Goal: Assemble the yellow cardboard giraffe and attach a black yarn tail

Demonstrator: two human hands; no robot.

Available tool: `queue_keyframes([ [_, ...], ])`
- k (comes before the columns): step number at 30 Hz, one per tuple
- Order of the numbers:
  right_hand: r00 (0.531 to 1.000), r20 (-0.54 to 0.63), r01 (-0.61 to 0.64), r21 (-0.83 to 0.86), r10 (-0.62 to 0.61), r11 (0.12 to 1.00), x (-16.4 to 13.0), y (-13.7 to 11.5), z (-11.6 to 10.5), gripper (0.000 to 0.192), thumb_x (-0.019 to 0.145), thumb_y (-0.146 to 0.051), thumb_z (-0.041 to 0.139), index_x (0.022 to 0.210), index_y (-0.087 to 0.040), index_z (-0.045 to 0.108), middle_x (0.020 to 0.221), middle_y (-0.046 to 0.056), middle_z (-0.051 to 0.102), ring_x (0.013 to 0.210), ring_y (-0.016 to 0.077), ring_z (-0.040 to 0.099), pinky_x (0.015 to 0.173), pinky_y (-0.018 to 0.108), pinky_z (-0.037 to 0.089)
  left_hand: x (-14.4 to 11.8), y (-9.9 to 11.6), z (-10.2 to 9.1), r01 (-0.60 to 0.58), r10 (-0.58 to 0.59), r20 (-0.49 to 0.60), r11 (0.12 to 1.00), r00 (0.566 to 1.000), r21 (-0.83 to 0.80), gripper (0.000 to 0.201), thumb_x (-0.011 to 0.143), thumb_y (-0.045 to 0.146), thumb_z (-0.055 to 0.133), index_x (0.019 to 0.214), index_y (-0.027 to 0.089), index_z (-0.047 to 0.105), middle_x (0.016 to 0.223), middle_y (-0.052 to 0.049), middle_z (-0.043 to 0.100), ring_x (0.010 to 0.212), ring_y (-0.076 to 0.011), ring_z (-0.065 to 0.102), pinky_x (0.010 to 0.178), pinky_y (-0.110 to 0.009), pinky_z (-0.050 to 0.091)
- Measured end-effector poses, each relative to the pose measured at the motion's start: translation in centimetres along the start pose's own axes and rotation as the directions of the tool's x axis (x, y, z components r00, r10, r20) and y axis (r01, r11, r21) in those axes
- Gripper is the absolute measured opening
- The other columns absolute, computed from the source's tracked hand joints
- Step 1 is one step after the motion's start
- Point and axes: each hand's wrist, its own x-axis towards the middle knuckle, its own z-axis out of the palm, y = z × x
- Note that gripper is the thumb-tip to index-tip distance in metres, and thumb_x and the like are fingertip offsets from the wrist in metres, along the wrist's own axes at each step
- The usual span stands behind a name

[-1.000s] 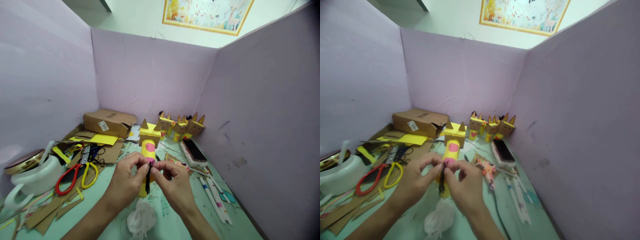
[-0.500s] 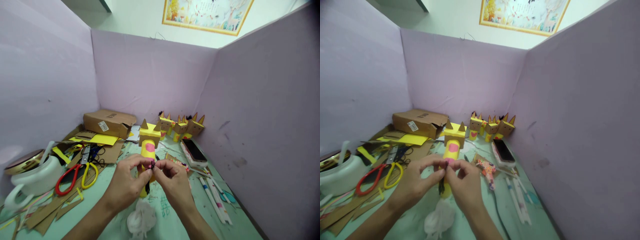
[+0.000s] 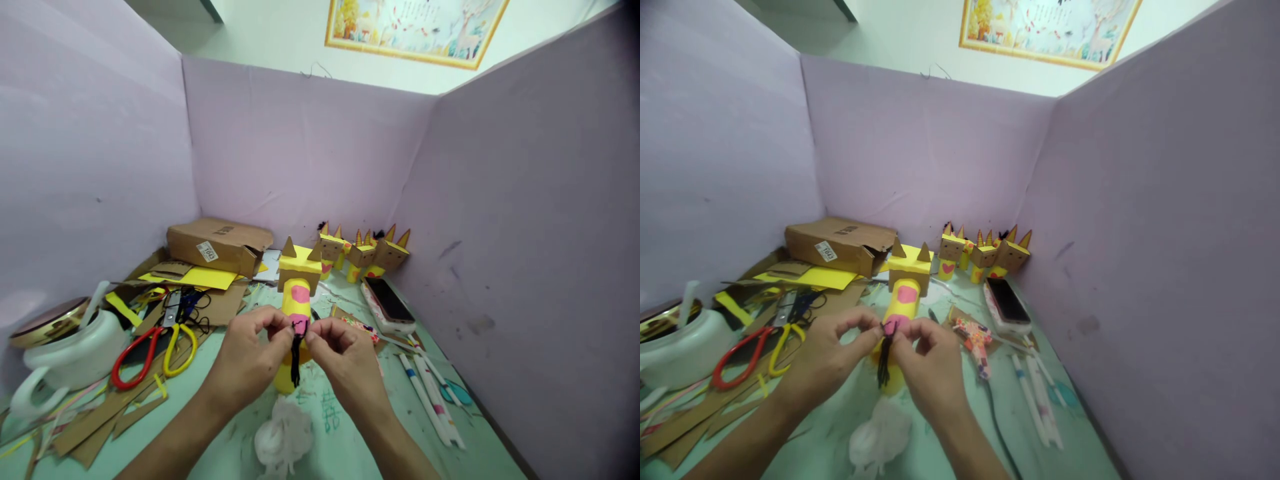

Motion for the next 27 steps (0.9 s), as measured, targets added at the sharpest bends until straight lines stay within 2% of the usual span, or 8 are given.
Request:
queue_keyframes([
  [7,0.999,0.039,-0.007,0.013,0.006,1.000,0.1,0.0,0.0,0.015,0.066,-0.028,0.054,0.062,-0.016,0.062,0.055,-0.001,0.054,0.047,0.0092,0.036,0.047,0.024,0.030,0.1,0.9,-0.5,-0.074,0.078,0.075,0.996,0.994,-0.048,0.011,0.069,0.018,0.054,0.071,0.018,0.065,0.071,0.000,0.065,0.065,-0.0139,0.057,0.061,-0.024,0.045],
  [11,0.997,0.078,-0.002,-0.003,0.003,1.000,0.1,-0.2,0.0,0.016,0.065,-0.029,0.054,0.059,-0.015,0.061,0.054,-0.001,0.052,0.047,0.0086,0.034,0.046,0.023,0.028,0.5,1.0,-0.8,-0.097,0.093,0.106,0.995,0.990,0.035,0.011,0.068,0.018,0.054,0.060,0.016,0.062,0.063,0.000,0.062,0.062,-0.0141,0.055,0.063,-0.026,0.043],
  [17,0.992,0.119,0.044,-0.089,-0.033,0.995,0.3,-0.6,-0.4,0.015,0.066,-0.026,0.053,0.059,-0.016,0.060,0.051,-0.003,0.048,0.046,0.0077,0.034,0.043,0.021,0.026,0.7,0.8,-1.0,-0.113,0.102,0.140,0.991,0.985,0.073,0.013,0.068,0.019,0.053,0.058,0.015,0.059,0.061,-0.001,0.060,0.064,-0.0144,0.054,0.065,-0.027,0.041],
  [23,0.992,0.113,0.078,-0.148,-0.062,0.986,0.3,-0.3,-0.2,0.013,0.067,-0.025,0.051,0.059,-0.017,0.057,0.052,-0.003,0.047,0.047,0.0086,0.037,0.044,0.021,0.028,0.5,0.5,-0.6,-0.136,0.127,0.106,0.987,0.986,0.088,0.016,0.067,0.018,0.051,0.052,0.016,0.050,0.056,0.002,0.053,0.060,-0.0133,0.049,0.063,-0.026,0.038],
  [27,0.994,0.076,0.096,-0.181,-0.084,0.979,0.0,-0.2,0.1,0.010,0.066,-0.023,0.051,0.057,-0.019,0.052,0.051,-0.004,0.046,0.048,0.0092,0.037,0.044,0.021,0.028,0.2,0.3,0.0,-0.114,0.112,0.069,0.993,0.991,0.030,0.014,0.068,0.016,0.050,0.054,0.017,0.050,0.058,0.002,0.054,0.061,-0.0133,0.050,0.062,-0.026,0.038],
])
